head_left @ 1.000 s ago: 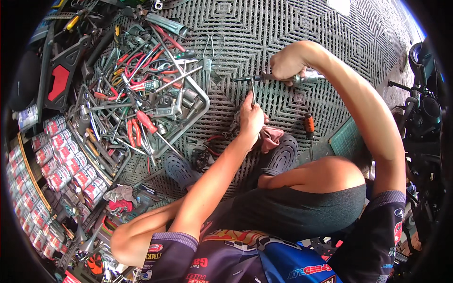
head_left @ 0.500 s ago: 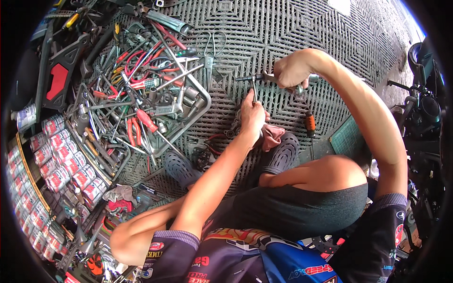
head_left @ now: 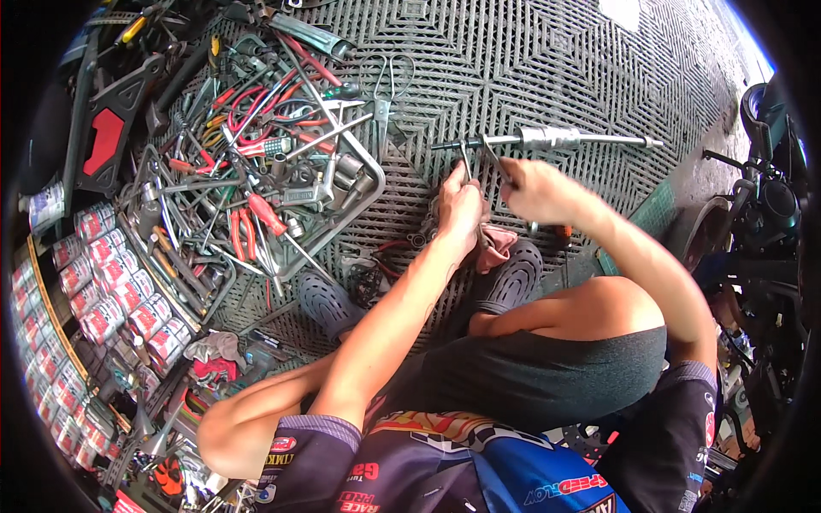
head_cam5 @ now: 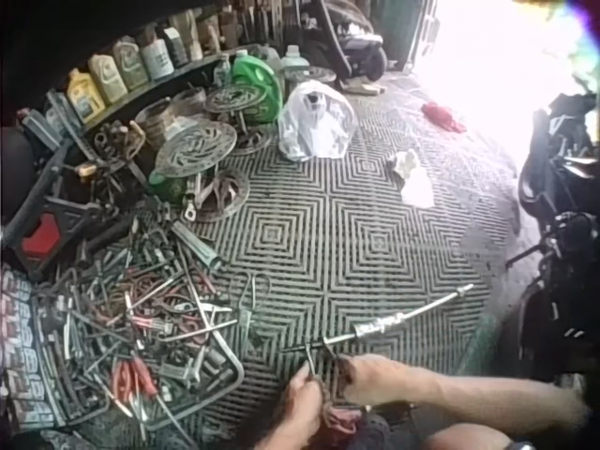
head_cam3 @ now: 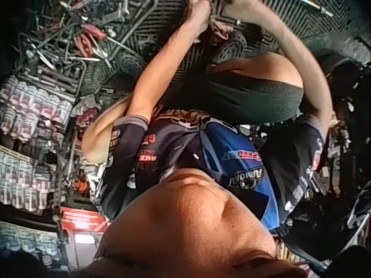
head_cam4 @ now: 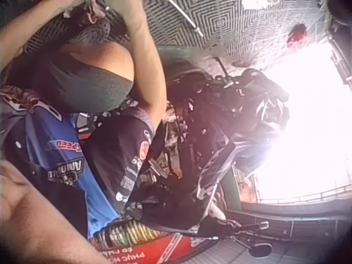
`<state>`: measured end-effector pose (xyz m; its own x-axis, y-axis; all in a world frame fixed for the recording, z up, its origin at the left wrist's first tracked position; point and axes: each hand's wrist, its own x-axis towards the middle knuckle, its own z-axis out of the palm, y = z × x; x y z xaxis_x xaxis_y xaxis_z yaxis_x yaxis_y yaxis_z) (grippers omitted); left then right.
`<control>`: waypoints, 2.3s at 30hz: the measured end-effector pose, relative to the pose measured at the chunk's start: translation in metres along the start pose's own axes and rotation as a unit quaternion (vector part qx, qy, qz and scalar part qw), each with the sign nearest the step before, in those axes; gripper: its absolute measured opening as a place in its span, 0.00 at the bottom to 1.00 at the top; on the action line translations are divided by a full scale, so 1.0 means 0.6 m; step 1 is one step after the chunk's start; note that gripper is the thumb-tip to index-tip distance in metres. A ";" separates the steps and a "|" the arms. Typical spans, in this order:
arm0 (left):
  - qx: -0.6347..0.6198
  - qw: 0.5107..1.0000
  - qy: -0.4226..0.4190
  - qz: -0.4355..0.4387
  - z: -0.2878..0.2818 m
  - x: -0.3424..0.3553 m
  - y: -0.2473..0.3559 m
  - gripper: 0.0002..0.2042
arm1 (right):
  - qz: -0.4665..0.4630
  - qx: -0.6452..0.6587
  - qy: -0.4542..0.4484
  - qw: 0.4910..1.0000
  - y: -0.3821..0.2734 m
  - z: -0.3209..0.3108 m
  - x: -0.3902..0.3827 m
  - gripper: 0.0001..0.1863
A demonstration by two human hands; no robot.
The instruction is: The person unpacks motorcycle replacement parts from plastic packaging by hand. They then assemble and attach a bearing puller tool to a water pump housing using wrenches.
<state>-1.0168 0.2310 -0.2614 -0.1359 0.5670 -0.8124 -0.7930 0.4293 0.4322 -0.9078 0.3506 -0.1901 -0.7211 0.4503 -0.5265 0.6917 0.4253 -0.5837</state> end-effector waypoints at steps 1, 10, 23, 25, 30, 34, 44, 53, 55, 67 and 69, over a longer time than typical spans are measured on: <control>0.014 1.000 -0.003 0.008 0.001 -0.003 0.008 0.27 | -0.039 0.020 0.008 0.999 0.019 0.033 -0.004 0.24; -0.175 0.977 -0.109 -0.053 0.047 -0.042 0.084 0.31 | -0.047 -0.046 0.125 0.990 0.131 0.164 -0.070 0.14; 0.408 0.891 0.045 0.195 -0.015 0.148 0.245 0.14 | -0.056 -0.078 0.131 0.987 0.129 0.182 -0.052 0.38; 0.541 0.807 0.152 0.183 -0.011 0.163 0.246 0.16 | -0.032 -0.080 0.114 0.990 0.134 0.182 -0.058 0.39; 0.606 0.702 0.111 0.357 -0.006 0.151 0.204 0.17 | -0.015 -0.084 0.115 0.990 0.134 0.169 -0.066 0.38; 0.711 0.626 0.009 0.319 -0.035 0.080 0.163 0.15 | 0.000 -0.098 0.106 0.990 0.107 0.158 -0.056 0.35; 0.686 0.619 -0.030 0.381 -0.057 0.067 0.120 0.19 | -0.150 -0.203 0.172 0.952 0.059 0.073 0.071 0.26; 0.701 0.492 -0.069 0.512 -0.069 0.057 0.152 0.35 | -0.225 -0.198 0.114 0.947 0.095 0.074 0.103 0.10; 0.736 0.490 -0.101 0.456 -0.072 0.058 0.168 0.38 | -0.227 -0.189 0.123 0.947 0.100 0.067 0.090 0.10; 0.533 0.665 -0.093 0.514 0.024 0.092 0.176 0.16 | -0.237 -0.128 0.290 0.918 0.046 -0.081 0.064 0.15; 0.505 0.703 -0.050 0.498 0.042 0.072 0.160 0.14 | -0.229 -0.123 0.303 0.917 0.038 -0.109 0.074 0.15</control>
<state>-1.0840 0.3141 -0.2450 -0.2426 0.9650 0.0999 0.4993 0.0360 0.8657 -0.9215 0.4314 -0.1863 -0.8357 0.5016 0.2234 0.3627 0.8097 -0.4613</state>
